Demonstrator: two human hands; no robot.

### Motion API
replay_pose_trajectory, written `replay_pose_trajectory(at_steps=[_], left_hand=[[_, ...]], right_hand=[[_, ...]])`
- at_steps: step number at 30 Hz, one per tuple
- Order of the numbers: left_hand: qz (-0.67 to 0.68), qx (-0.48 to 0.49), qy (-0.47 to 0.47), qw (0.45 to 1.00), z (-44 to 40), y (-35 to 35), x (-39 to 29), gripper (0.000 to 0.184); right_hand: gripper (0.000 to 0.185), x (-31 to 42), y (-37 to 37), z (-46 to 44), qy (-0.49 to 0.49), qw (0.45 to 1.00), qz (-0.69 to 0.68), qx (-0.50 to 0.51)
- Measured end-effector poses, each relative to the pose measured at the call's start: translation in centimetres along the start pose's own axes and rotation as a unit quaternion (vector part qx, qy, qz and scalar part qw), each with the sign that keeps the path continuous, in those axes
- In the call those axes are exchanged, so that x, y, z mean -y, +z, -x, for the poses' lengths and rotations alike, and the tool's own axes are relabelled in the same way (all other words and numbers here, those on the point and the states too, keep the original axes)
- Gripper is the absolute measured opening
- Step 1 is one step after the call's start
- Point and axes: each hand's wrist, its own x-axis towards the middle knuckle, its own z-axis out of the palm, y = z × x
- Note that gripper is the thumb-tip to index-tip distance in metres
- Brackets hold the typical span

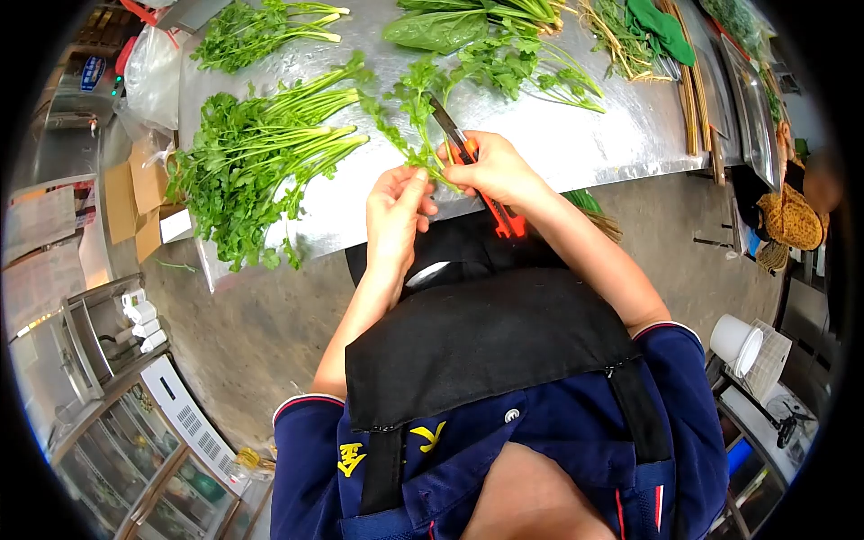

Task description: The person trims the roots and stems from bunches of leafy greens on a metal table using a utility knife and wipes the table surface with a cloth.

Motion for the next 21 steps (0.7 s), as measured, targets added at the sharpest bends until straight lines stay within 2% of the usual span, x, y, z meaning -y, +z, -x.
replay_pose_trajectory(at_steps=[2, 3, 4, 6, 7, 8, 11, 14, 17, 20, 21], left_hand=[[-0.066, -0.047, 0.054, 0.995, 0.4, -0.5, 0.6, 0.019], [-0.16, -0.064, 0.147, 0.974, 0.5, -0.6, 0.7, 0.017], [-0.235, -0.05, 0.239, 0.941, 0.6, -0.5, 0.6, 0.016], [-0.373, -0.022, 0.41, 0.832, 0.9, 0.1, -0.2, 0.015], [-0.386, -0.007, 0.454, 0.803, 0.6, 0.9, -0.8, 0.016], [-0.414, 0.01, 0.457, 0.787, 0.2, 0.9, -0.4, 0.017], [-0.434, 0.005, 0.443, 0.785, -0.5, 0.7, 0.7, 0.019], [-0.45, 0.019, 0.428, 0.783, -0.6, 0.7, 0.6, 0.022], [-0.466, 0.018, 0.44, 0.768, -1.2, 0.7, 0.8, 0.022], [-0.481, 0.029, 0.441, 0.757, -1.6, 0.9, 0.5, 0.021], [-0.482, 0.031, 0.441, 0.756, -1.7, 0.9, 0.4, 0.021]], right_hand=[[0.028, 0.2, -0.3, -0.4, -0.003, 0.999, 0.05, 0.003], [0.028, 0.1, -0.4, -0.5, -0.023, 0.995, 0.094, -0.009], [0.029, -0.1, -0.5, -0.7, -0.044, 0.989, 0.137, -0.02], [0.03, -0.2, -0.3, -0.7, -0.075, 0.974, 0.21, -0.042], [0.03, 0.1, -0.1, -0.4, -0.087, 0.966, 0.239, -0.054], [0.031, 0.5, -0.1, -0.2, -0.1, 0.956, 0.268, -0.068], [0.031, 1.3, 0.2, 0.4, -0.139, 0.928, 0.319, -0.131], [0.034, 0.7, 0.3, 0.5, -0.202, 0.902, 0.352, -0.145], [0.041, 0.6, -0.2, 0.5, -0.188, 0.916, 0.319, -0.153], [0.045, 0.0, -1.8, 1.0, -0.139, 0.959, 0.218, -0.117], [0.044, -0.6, -2.3, 1.5, -0.156, 0.96, 0.201, -0.118]])
